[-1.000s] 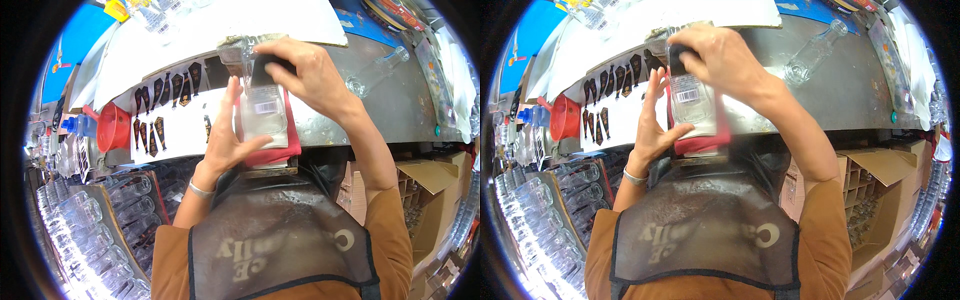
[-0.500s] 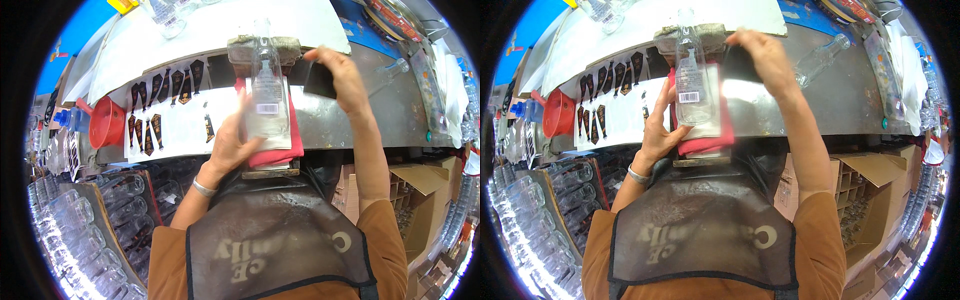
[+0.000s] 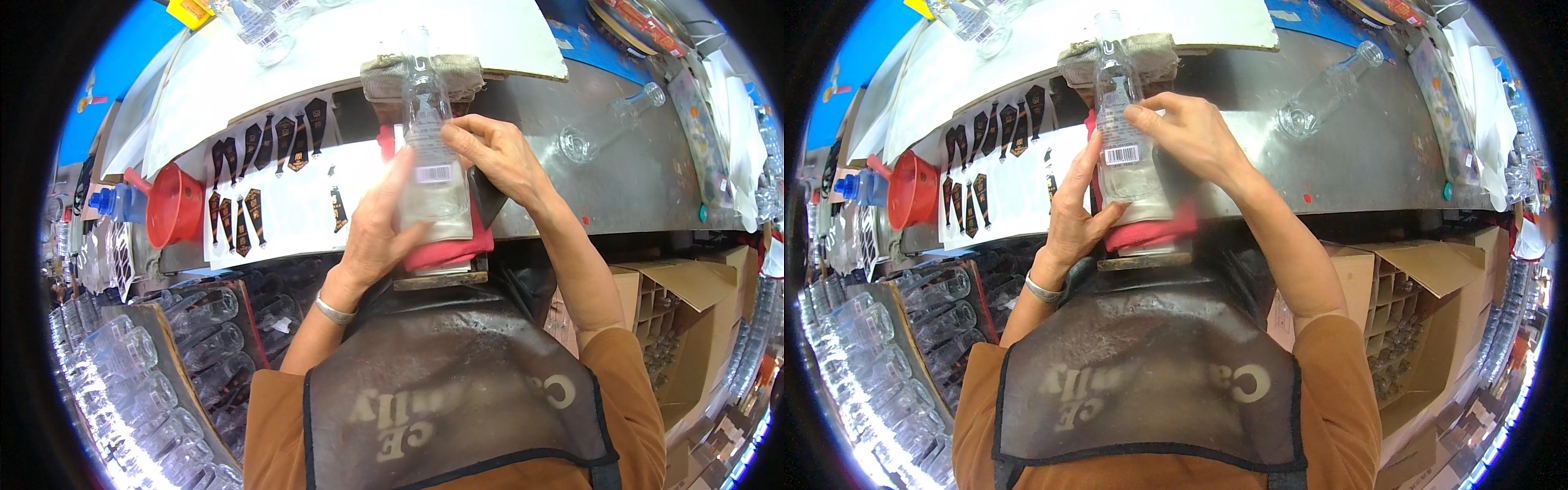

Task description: The person repeatedly picks clear glass bottles from a cardboard box, places each bottle in a red holder, applies a label to the bottle, and then sets the labeled bottle aside. The process is repeated for multiple bottles.

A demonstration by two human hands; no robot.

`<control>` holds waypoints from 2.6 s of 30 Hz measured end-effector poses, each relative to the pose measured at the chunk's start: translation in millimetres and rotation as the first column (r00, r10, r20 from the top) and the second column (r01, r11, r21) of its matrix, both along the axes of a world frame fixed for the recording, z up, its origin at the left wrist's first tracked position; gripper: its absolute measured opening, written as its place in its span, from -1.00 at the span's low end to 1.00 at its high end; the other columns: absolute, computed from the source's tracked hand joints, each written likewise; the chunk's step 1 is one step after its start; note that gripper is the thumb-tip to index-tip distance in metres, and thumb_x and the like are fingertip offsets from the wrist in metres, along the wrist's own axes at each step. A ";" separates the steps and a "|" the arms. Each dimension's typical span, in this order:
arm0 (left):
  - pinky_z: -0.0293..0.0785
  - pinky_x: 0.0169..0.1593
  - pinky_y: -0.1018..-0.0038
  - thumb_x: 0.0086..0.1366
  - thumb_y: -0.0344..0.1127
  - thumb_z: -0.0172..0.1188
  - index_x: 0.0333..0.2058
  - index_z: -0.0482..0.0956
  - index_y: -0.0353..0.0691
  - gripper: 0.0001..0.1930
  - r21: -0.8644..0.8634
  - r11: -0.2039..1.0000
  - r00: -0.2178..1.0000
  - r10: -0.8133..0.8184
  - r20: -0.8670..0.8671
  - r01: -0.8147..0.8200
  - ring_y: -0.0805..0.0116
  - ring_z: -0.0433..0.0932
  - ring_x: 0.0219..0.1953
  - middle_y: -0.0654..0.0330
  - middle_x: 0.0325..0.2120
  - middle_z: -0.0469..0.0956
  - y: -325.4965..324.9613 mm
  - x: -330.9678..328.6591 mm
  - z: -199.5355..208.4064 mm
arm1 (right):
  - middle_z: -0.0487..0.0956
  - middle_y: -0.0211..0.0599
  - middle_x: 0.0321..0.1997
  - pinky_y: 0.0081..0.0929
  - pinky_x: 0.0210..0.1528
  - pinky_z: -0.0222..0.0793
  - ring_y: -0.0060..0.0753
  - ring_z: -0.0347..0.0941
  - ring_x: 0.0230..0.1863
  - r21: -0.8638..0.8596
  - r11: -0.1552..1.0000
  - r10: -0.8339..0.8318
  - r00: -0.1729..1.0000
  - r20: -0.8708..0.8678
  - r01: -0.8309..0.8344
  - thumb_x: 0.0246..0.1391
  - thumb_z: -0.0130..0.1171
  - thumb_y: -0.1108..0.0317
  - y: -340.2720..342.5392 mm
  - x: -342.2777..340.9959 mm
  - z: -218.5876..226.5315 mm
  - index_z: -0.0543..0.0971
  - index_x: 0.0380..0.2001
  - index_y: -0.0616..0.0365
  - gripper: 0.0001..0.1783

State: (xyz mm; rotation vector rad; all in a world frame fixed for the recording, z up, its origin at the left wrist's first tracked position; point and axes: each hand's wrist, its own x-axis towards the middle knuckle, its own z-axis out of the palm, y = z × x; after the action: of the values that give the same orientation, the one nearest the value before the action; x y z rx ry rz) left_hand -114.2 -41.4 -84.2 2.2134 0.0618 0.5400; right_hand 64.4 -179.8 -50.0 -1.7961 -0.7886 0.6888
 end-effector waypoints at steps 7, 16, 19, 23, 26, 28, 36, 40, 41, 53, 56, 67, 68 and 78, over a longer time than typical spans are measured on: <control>0.28 0.35 0.26 -0.02 -0.54 0.37 0.39 0.15 -0.25 -0.05 0.021 1.000 1.000 0.014 0.000 -0.014 0.01 0.35 0.32 -0.12 0.28 0.32 -0.3 -0.3 -1.5 | 0.62 -0.33 -0.29 -0.56 -0.14 0.41 -0.60 0.46 -0.33 0.029 0.999 0.017 1.000 0.000 -0.017 0.25 0.19 -0.04 -0.4 1.6 -2.1 0.58 -0.01 0.39 -0.40; 0.28 0.34 0.24 -0.02 -0.53 0.36 0.39 0.16 -0.25 -0.06 0.027 0.999 1.000 0.016 0.008 -0.017 -0.03 0.35 0.31 -0.14 0.29 0.31 -2.4 0.4 0.4 | 0.69 -0.11 -0.23 -0.43 -0.11 0.47 -0.40 0.60 -0.25 0.063 0.998 0.017 1.000 -0.014 -0.016 0.18 0.21 -0.12 -1.3 3.4 -4.5 0.63 -0.03 0.32 -0.36; 0.27 0.35 0.25 -0.02 -0.54 0.37 0.39 0.16 -0.25 -0.05 0.037 0.999 1.000 0.017 0.016 -0.018 -0.01 0.33 0.32 -0.12 0.29 0.31 -3.0 0.4 -0.2 | 0.69 -0.13 -0.23 -0.45 -0.11 0.46 -0.43 0.59 -0.26 0.058 0.998 0.027 0.999 -0.023 -0.025 0.18 0.21 -0.11 -1.4 5.0 -6.2 0.63 -0.02 0.32 -0.37; 0.26 0.35 0.24 -0.02 -0.54 0.37 0.39 0.16 -0.26 -0.06 0.042 0.999 1.000 0.020 0.012 -0.021 -0.02 0.32 0.33 -0.13 0.29 0.31 -3.9 0.7 -0.2 | 0.68 -0.18 -0.25 -0.45 -0.12 0.46 -0.46 0.57 -0.26 0.067 0.997 0.031 0.999 -0.032 -0.028 0.19 0.21 -0.10 -1.6 5.8 -6.6 0.63 -0.03 0.32 -0.37; 0.25 0.36 0.24 -0.02 -0.55 0.37 0.38 0.18 -0.26 -0.07 0.037 0.999 1.000 0.030 0.003 -0.030 -0.02 0.31 0.33 -0.13 0.29 0.30 -5.9 1.2 2.2 | 0.67 -0.23 -0.24 -0.47 -0.09 0.44 -0.48 0.54 -0.24 0.091 0.995 0.035 0.996 -0.085 -0.027 0.20 0.20 -0.10 -2.8 6.1 -8.7 0.63 -0.04 0.32 -0.39; 0.26 0.36 0.25 -0.01 -0.55 0.37 0.39 0.13 -0.28 -0.04 0.065 0.997 0.999 0.034 0.011 -0.034 0.00 0.34 0.32 -0.13 0.29 0.32 -6.1 1.6 2.0 | 0.65 -0.27 -0.24 -0.50 -0.07 0.42 -0.49 0.51 -0.24 0.158 0.987 0.066 0.987 -0.146 -0.043 0.22 0.18 -0.11 -3.6 10.5 -17.7 0.65 -0.05 0.31 -0.39; 0.37 0.29 0.25 -0.02 -0.49 0.45 0.44 -0.22 -0.33 0.17 0.009 0.990 0.990 0.140 0.008 -0.141 0.04 0.47 0.21 -0.15 0.23 0.39 -17.2 1.3 7.3 | 0.61 -0.35 -0.12 -0.60 -0.02 0.49 -0.60 0.54 -0.12 0.282 0.954 -0.090 0.995 -0.043 0.099 0.17 0.18 0.44 -10.4 24.1 35.5 0.55 0.01 0.25 -0.66; 0.41 0.26 0.25 -0.04 -0.48 0.47 0.44 -0.24 -0.34 0.20 0.006 0.986 0.986 0.165 0.004 -0.165 0.02 0.49 0.19 -0.17 0.23 0.39 -20.5 2.4 7.3 | 0.64 -0.21 -0.16 -0.42 -0.06 0.51 -0.25 0.59 -0.15 0.053 0.971 0.120 0.663 0.739 -0.235 0.07 0.18 0.49 18.9 10.5 65.9 0.58 -0.07 0.19 -0.69; 0.41 0.26 0.25 -0.04 -0.48 0.47 0.44 -0.24 -0.35 0.21 0.006 0.986 0.986 0.169 0.001 -0.169 0.01 0.49 0.19 -0.18 0.23 0.39 -21.0 3.3 7.3 | 0.64 -0.17 -0.17 -0.37 -0.06 0.51 -0.17 0.59 -0.16 0.011 0.977 0.096 0.478 0.873 -0.215 0.04 0.19 0.50 27.2 13.0 70.6 0.59 -0.09 0.18 -0.69; 0.41 0.18 0.23 -0.09 -0.34 0.54 0.40 -0.22 -0.52 0.24 0.030 0.979 0.975 0.199 0.099 -0.203 -0.08 0.47 0.17 -0.23 0.31 0.23 -19.2 8.6 -2.1 | 0.50 -0.27 -0.49 -0.27 -0.26 0.50 -0.16 0.50 -0.37 0.013 0.875 0.185 0.358 0.915 -0.483 -0.19 0.31 0.47 14.9 -24.8 56.9 0.50 -0.42 0.11 -0.79; 0.39 0.21 0.23 -0.09 -0.35 0.54 0.40 -0.24 -0.51 0.26 -0.127 0.982 0.986 0.149 0.076 -0.139 -0.07 0.44 0.20 -0.23 0.33 0.19 -21.0 10.6 -0.3 | 0.54 -0.20 -0.45 -0.25 -0.27 0.54 -0.16 0.54 -0.33 -0.142 0.846 0.393 0.420 0.818 -0.514 -0.11 0.31 0.44 0.6 -33.8 60.5 0.52 -0.42 0.14 -0.84; 0.42 0.21 0.25 -0.04 -0.43 0.46 0.42 -0.18 -0.43 0.16 -0.035 0.996 0.995 0.089 0.054 -0.088 0.05 0.47 0.16 -0.13 0.34 0.22 -11.9 8.1 -6.4 | 0.62 -0.12 -0.32 -0.33 -0.21 0.52 -0.14 0.58 -0.32 0.201 0.902 0.101 0.639 0.763 -0.382 -0.06 0.34 0.46 -2.3 3.6 35.0 0.62 -0.24 0.15 -0.75; 0.36 0.26 0.23 -0.03 -0.43 0.46 0.43 -0.21 -0.39 0.18 -0.055 0.996 0.997 0.067 0.030 -0.066 0.06 0.43 0.20 -0.13 0.35 0.20 -11.8 8.7 -5.3 | 0.65 -0.15 -0.27 -0.38 -0.20 0.51 -0.19 0.61 -0.29 0.216 0.942 0.017 0.676 0.737 -0.258 0.01 0.30 0.43 6.5 27.4 38.0 0.62 -0.17 0.17 -0.74; 0.23 0.36 0.22 0.02 -0.39 0.45 0.43 -0.14 -0.41 0.11 -0.015 0.999 0.998 0.031 -0.052 -0.032 -0.04 0.26 0.36 -0.21 0.36 0.16 -3.4 5.2 -9.8 | 0.64 -0.20 -0.36 -0.43 -0.23 0.51 -0.30 0.60 -0.36 0.222 0.917 0.147 0.797 0.586 -0.333 -0.11 0.26 0.57 -35.7 0.7 28.6 0.62 -0.29 0.19 -0.77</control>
State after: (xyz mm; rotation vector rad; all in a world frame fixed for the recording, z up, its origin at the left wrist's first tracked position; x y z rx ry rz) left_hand -108.9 -44.8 -94.0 2.2139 0.1282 0.4982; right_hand 65.1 -215.5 -21.4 -1.6171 -1.4631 0.1549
